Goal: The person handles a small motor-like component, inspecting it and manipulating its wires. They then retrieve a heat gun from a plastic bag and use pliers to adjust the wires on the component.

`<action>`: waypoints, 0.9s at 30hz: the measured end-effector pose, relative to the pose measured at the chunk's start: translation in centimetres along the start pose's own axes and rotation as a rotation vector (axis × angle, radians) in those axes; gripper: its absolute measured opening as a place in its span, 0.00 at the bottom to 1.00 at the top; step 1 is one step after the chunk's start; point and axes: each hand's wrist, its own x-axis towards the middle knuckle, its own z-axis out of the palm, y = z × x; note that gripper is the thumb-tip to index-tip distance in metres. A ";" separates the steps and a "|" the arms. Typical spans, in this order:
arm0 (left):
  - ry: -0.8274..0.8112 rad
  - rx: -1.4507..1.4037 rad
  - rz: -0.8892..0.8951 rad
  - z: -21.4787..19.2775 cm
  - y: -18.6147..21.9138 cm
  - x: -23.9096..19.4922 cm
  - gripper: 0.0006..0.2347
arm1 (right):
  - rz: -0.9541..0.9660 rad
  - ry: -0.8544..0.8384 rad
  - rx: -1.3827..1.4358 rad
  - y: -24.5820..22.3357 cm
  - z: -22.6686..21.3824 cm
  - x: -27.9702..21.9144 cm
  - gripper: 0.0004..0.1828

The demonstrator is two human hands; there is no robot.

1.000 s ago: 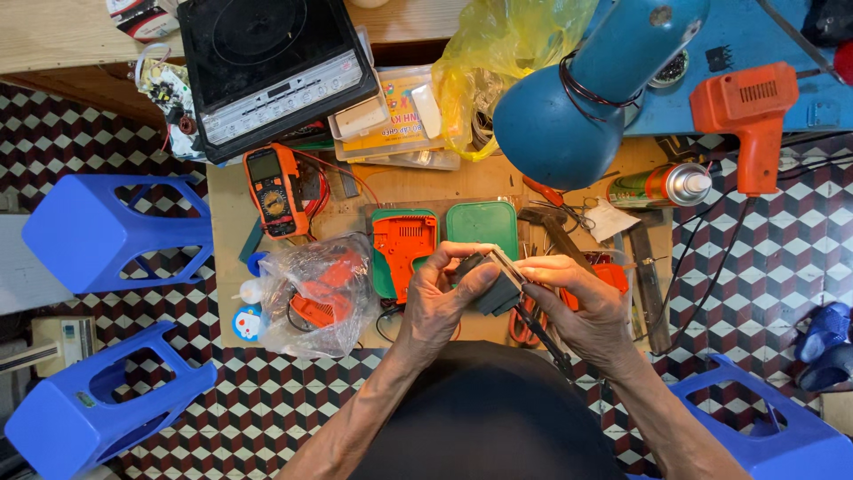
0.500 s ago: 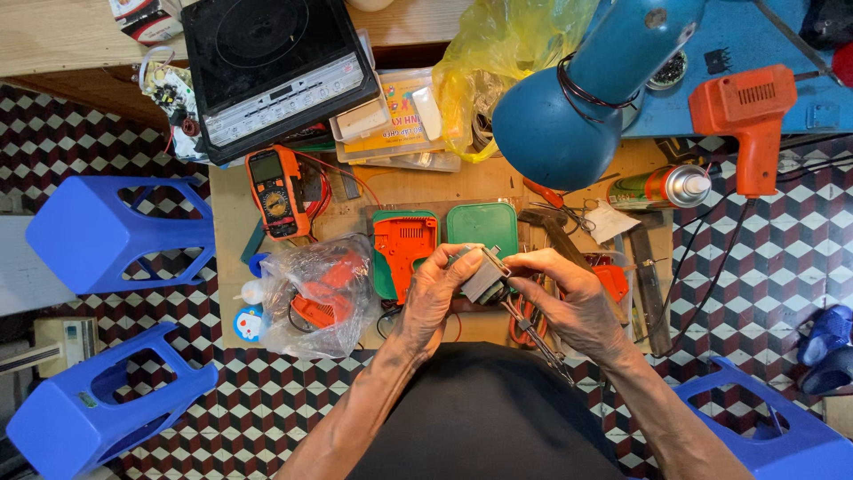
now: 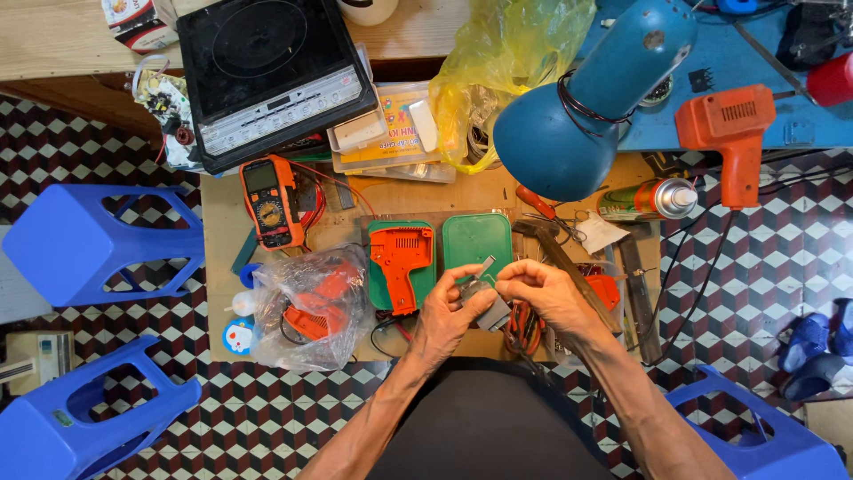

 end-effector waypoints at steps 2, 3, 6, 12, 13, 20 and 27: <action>0.010 -0.023 0.025 -0.3 -0.8 0.2 0.28 | -0.020 0.123 0.053 0.9 -0.3 0.6 0.12; 0.022 -0.036 0.062 -0.4 -1.1 0.4 0.30 | -0.047 0.166 0.090 1.2 -0.7 0.7 0.13; 0.046 -0.023 0.093 -1.5 -1.9 2.2 0.31 | -0.101 0.283 0.245 2.0 -2.7 0.3 0.13; -0.043 0.180 0.020 -4.7 -2.7 6.9 0.28 | -0.024 0.346 0.256 4.6 -3.3 -1.5 0.14; -0.059 0.221 0.000 -4.9 -2.9 7.5 0.28 | -0.018 0.344 0.253 5.0 -2.8 -1.3 0.13; -0.110 0.392 -0.032 -5.0 -5.3 9.9 0.31 | -0.040 0.385 0.193 6.8 -1.4 0.0 0.12; -0.128 0.503 -0.060 -5.7 -5.1 9.3 0.32 | 0.133 0.262 -0.167 9.0 0.1 4.8 0.17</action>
